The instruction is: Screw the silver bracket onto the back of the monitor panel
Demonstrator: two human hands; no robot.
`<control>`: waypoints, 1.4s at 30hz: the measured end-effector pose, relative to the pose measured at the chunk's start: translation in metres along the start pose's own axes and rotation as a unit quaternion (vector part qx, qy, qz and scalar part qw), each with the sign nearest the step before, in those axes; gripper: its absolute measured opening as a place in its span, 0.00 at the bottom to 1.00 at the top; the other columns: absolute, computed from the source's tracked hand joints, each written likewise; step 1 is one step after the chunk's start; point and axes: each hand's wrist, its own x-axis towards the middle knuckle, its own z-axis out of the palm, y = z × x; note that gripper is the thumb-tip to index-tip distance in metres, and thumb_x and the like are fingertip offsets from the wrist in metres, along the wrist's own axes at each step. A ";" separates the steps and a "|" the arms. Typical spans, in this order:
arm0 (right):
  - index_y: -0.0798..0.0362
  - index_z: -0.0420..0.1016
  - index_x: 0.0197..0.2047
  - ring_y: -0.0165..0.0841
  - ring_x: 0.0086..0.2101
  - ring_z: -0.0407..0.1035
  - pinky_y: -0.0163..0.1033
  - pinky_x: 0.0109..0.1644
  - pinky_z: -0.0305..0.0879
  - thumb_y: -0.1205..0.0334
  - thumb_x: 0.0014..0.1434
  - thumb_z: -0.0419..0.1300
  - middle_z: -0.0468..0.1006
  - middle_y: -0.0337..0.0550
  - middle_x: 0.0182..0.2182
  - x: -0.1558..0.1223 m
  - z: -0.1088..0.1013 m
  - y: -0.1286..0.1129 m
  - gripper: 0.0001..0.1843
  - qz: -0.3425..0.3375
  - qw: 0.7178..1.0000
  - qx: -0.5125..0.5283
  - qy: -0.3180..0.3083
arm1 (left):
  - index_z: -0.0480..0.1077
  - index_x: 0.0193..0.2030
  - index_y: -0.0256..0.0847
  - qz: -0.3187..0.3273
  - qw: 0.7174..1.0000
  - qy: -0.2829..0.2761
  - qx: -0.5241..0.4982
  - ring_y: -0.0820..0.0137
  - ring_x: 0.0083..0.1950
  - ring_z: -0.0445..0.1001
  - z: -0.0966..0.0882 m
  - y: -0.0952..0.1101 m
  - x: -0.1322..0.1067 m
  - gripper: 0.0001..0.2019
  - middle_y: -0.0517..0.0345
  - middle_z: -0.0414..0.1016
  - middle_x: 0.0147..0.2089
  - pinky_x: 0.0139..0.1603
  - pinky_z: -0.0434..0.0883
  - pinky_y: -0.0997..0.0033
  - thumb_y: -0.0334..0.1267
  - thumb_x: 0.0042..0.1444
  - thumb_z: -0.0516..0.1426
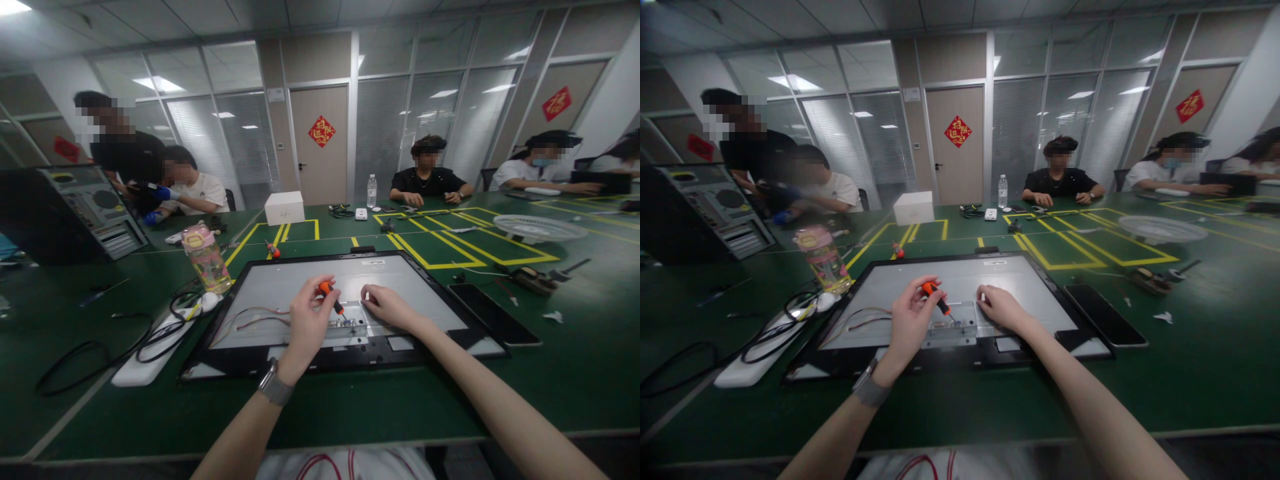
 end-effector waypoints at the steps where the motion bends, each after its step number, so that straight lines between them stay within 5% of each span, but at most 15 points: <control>1: 0.53 0.71 0.40 0.31 0.28 0.64 0.33 0.34 0.54 0.70 0.61 0.55 0.72 0.39 0.27 0.000 0.000 0.000 0.06 0.000 1.000 -0.001 0.001 | 0.74 0.47 0.40 0.004 1.000 -0.018 0.000 0.68 0.40 0.81 0.000 0.002 0.000 0.10 0.51 0.79 0.45 0.39 0.78 0.72 0.39 0.59 0.60; 8: 0.54 0.73 0.41 0.33 0.31 0.67 0.34 0.37 0.57 0.69 0.60 0.55 0.76 0.41 0.31 0.001 0.006 0.004 0.08 -0.003 1.000 0.006 0.013 | 0.75 0.45 0.42 0.086 0.982 -0.170 -0.006 0.65 0.54 0.75 0.005 0.026 0.005 0.09 0.51 0.77 0.50 0.59 0.70 0.62 0.30 0.62 0.54; 12: 0.53 0.74 0.45 0.36 0.36 0.70 0.37 0.41 0.61 0.68 0.61 0.55 0.78 0.44 0.34 0.001 0.008 0.006 0.11 -0.016 0.999 0.023 0.027 | 0.79 0.39 0.43 0.173 0.968 -0.164 0.079 0.66 0.45 0.74 0.016 0.040 0.012 0.06 0.52 0.71 0.43 0.49 0.72 0.65 0.34 0.60 0.59; 16: 0.55 0.73 0.43 0.35 0.33 0.69 0.36 0.39 0.59 0.69 0.61 0.54 0.77 0.44 0.32 0.002 0.010 0.007 0.09 -0.003 0.999 0.012 0.030 | 0.77 0.48 0.43 0.187 0.955 -0.223 0.053 0.67 0.44 0.74 0.022 0.041 0.021 0.13 0.52 0.74 0.41 0.47 0.73 0.66 0.32 0.65 0.52; 19: 0.55 0.72 0.39 0.32 0.29 0.66 0.34 0.35 0.56 0.69 0.61 0.54 0.74 0.41 0.28 0.002 0.009 0.006 0.06 -0.006 1.000 0.002 0.019 | 0.77 0.46 0.41 0.167 0.972 -0.166 0.005 0.67 0.44 0.76 0.022 0.032 0.020 0.16 0.52 0.77 0.42 0.47 0.72 0.67 0.30 0.66 0.47; 24: 0.53 0.71 0.38 0.31 0.29 0.64 0.33 0.34 0.54 0.69 0.61 0.54 0.72 0.39 0.28 0.001 0.005 0.004 0.05 -0.010 1.000 0.001 0.017 | 0.78 0.40 0.42 0.167 0.984 -0.045 0.044 0.68 0.43 0.75 0.019 0.017 0.012 0.08 0.54 0.75 0.41 0.46 0.72 0.68 0.36 0.63 0.57; 27: 0.53 0.71 0.40 0.31 0.29 0.64 0.33 0.34 0.54 0.69 0.60 0.55 0.73 0.39 0.29 0.000 0.004 0.004 0.06 -0.009 1.000 0.005 0.012 | 0.77 0.46 0.43 0.145 0.988 0.017 0.055 0.68 0.43 0.75 0.019 0.013 0.009 0.11 0.53 0.74 0.42 0.45 0.72 0.69 0.35 0.65 0.54; 31: 0.53 0.71 0.40 0.31 0.27 0.64 0.34 0.34 0.54 0.69 0.60 0.54 0.72 0.38 0.27 0.000 0.003 0.005 0.06 -0.007 1.000 0.012 0.005 | 0.70 0.58 0.42 0.112 0.994 -0.020 0.009 0.67 0.48 0.77 0.019 0.008 0.008 0.17 0.50 0.77 0.49 0.51 0.72 0.64 0.35 0.69 0.46; 37: 0.53 0.70 0.40 0.31 0.27 0.64 0.34 0.33 0.54 0.69 0.60 0.54 0.71 0.37 0.26 0.000 0.001 0.001 0.06 -0.002 1.000 0.010 0.002 | 0.75 0.49 0.41 0.107 0.992 -0.062 0.001 0.66 0.46 0.77 0.019 0.009 0.011 0.13 0.50 0.79 0.45 0.50 0.72 0.65 0.38 0.67 0.50; 42: 0.53 0.71 0.39 0.31 0.27 0.64 0.33 0.34 0.54 0.70 0.60 0.54 0.71 0.37 0.26 0.000 0.000 0.000 0.06 0.000 1.000 0.010 0.002 | 0.78 0.40 0.43 0.142 0.989 -0.004 0.044 0.69 0.39 0.73 0.020 0.010 0.011 0.05 0.57 0.72 0.36 0.44 0.71 0.69 0.36 0.59 0.60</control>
